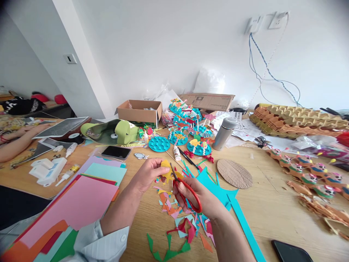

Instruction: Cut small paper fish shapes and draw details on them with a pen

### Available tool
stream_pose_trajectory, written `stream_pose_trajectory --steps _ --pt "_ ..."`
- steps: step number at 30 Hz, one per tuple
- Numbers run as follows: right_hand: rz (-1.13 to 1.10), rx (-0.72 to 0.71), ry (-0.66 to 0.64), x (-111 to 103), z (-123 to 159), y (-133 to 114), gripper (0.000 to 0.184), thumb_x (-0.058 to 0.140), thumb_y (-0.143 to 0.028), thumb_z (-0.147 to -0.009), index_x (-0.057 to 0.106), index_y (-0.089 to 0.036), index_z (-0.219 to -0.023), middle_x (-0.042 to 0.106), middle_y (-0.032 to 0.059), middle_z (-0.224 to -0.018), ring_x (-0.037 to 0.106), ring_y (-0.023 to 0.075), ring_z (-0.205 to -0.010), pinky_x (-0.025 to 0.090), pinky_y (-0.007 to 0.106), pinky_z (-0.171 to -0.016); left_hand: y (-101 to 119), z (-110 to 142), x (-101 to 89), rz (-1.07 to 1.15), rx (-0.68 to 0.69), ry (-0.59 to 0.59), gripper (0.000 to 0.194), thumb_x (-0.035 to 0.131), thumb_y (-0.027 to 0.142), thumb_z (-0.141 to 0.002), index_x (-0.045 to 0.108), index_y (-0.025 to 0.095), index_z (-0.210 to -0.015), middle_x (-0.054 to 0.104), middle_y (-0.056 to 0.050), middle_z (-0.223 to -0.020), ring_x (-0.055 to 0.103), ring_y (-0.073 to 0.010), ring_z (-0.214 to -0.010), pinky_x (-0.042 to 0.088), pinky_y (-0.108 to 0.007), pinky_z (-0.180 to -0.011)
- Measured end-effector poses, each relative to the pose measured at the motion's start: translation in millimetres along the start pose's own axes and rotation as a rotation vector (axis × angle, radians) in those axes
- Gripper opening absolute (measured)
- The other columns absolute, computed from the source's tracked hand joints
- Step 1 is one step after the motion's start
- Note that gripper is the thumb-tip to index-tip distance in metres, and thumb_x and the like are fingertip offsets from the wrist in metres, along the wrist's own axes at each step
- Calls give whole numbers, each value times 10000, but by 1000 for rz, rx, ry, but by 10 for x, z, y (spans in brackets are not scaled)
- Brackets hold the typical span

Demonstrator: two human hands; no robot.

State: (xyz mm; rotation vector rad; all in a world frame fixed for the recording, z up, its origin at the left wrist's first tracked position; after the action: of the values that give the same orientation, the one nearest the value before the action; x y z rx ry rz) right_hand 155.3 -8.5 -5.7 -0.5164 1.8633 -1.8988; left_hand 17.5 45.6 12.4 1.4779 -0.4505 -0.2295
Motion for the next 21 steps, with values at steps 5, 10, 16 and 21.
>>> stream_pose_trajectory --steps 5,10,16,21 --pt "3 -6 3 9 -2 -12 484 458 -647 -881 540 -172 -832 514 -26 -543 451 104 -446 336 241 -442 6 5 -2 -8 1 7 210 663 330 -645 639 127 -694 588 -7 -620 503 -85 -510 373 -184 -450" --pt "21 -26 -4 4 -13 -11 486 448 -642 -888 541 -170 -827 531 -16 -557 460 107 -462 341 243 -451 10 1 -8 -6 -3 3 228 666 342 -646 646 125 -715 600 -11 -627 515 -88 -501 357 -183 -435" --pt "19 -4 -8 2 -17 -13 483 461 -647 -878 541 -173 -828 536 -10 -579 476 116 -498 346 242 -476 1 2 -21 20 -5 29 234 685 346 -639 632 128 -704 611 -16 -647 521 -87 -505 365 -186 -449" --pt "40 -7 12 16 -33 -41 459 453 -633 -889 534 -186 -822 526 -10 -579 466 123 -501 332 252 -485 -46 -18 -68 88 7 73 263 722 367 -649 608 139 -714 594 3 -668 510 -72 -489 370 -187 -457"
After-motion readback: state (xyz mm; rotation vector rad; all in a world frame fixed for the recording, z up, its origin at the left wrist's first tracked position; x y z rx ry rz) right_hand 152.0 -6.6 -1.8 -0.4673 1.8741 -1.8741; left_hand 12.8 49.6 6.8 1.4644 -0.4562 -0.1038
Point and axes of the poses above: each hand's wrist, its own z-axis away from the middle knuckle, its own x-axis out of the palm, y = z × x, the point moved 5 cm from there along -z, towards the middle knuckle
